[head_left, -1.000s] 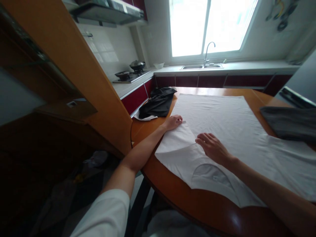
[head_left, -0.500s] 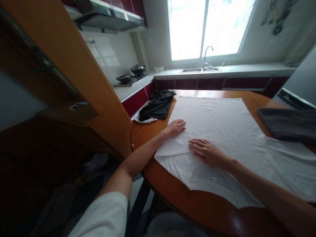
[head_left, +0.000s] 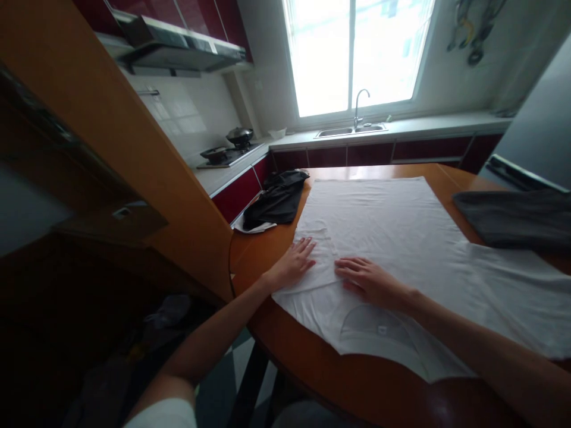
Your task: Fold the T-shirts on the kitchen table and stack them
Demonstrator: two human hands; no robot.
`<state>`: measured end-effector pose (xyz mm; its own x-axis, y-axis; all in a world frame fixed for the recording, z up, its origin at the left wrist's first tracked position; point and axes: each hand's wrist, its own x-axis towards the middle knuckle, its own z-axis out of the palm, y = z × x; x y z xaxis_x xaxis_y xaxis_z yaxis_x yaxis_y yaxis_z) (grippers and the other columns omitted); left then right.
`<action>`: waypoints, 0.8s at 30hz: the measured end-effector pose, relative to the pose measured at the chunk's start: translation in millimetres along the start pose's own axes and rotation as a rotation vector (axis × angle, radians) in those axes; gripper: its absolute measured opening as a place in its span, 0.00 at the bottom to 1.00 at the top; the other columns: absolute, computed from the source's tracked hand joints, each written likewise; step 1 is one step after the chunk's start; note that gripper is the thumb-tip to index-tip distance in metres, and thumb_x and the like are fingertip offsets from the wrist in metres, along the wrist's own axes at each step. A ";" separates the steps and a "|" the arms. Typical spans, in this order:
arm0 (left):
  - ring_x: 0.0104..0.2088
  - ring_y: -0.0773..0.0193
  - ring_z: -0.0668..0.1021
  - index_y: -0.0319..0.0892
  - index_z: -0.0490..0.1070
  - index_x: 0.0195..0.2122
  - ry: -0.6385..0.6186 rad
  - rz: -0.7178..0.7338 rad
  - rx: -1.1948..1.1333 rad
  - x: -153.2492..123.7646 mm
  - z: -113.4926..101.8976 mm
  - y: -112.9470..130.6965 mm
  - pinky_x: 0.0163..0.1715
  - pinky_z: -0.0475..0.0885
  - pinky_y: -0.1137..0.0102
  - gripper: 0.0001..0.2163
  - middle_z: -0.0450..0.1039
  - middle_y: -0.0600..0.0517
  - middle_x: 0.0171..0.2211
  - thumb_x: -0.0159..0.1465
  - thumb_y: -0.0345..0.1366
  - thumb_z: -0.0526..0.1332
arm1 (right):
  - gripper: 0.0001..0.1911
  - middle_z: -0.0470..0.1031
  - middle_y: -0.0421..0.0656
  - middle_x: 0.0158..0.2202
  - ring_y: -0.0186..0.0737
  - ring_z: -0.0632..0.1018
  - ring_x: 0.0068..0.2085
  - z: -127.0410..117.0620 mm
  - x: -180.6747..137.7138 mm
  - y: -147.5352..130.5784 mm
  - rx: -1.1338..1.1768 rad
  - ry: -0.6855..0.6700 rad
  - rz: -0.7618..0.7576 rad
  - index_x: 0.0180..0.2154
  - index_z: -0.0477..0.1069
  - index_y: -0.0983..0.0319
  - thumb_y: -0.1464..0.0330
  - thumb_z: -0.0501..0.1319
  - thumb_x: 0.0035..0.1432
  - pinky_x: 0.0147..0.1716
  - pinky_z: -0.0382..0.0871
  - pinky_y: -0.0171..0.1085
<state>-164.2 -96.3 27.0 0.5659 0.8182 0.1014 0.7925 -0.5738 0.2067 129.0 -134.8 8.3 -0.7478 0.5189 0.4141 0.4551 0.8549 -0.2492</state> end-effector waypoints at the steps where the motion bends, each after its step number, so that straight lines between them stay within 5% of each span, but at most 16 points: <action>1: 0.73 0.52 0.51 0.37 0.53 0.71 0.028 -0.004 -0.011 -3.8 -1.7 1.3 0.70 0.51 0.51 0.28 0.49 0.40 0.72 0.75 0.47 0.47 | 0.18 0.73 0.52 0.61 0.52 0.72 0.61 -0.1 -0.1 -0.2 -0.001 -0.001 0.001 0.58 0.73 0.60 0.66 0.58 0.69 0.60 0.68 0.53; 15: 0.72 0.53 0.54 0.42 0.58 0.70 0.013 -0.064 -0.079 -41.8 -1.5 -1.5 0.70 0.50 0.51 0.28 0.52 0.44 0.72 0.75 0.51 0.45 | 0.18 0.73 0.51 0.61 0.52 0.72 0.61 -3.5 1.1 -4.6 -0.003 0.008 -0.003 0.58 0.73 0.59 0.67 0.58 0.69 0.60 0.68 0.53; 20: 0.71 0.58 0.57 0.39 0.60 0.69 0.177 -0.104 -0.231 -46.2 -9.7 -15.8 0.71 0.52 0.58 0.29 0.57 0.44 0.70 0.76 0.50 0.41 | 0.18 0.72 0.51 0.61 0.53 0.72 0.61 -1.5 0.0 -2.5 -0.012 -0.004 0.003 0.58 0.72 0.61 0.66 0.57 0.70 0.59 0.68 0.53; 24: 0.72 0.53 0.53 0.42 0.59 0.70 0.021 -0.069 -0.162 -53.7 -6.9 -26.8 0.71 0.49 0.52 0.29 0.52 0.45 0.72 0.74 0.53 0.47 | 0.18 0.73 0.51 0.61 0.53 0.72 0.61 -1.1 -0.4 -1.9 -0.016 -0.004 0.002 0.58 0.72 0.60 0.66 0.57 0.70 0.59 0.68 0.53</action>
<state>-217.4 -124.6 22.8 0.5048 0.8572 0.1018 0.7816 -0.5039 0.3676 129.0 -136.6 9.6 -0.7489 0.5203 0.4103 0.4640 0.8539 -0.2359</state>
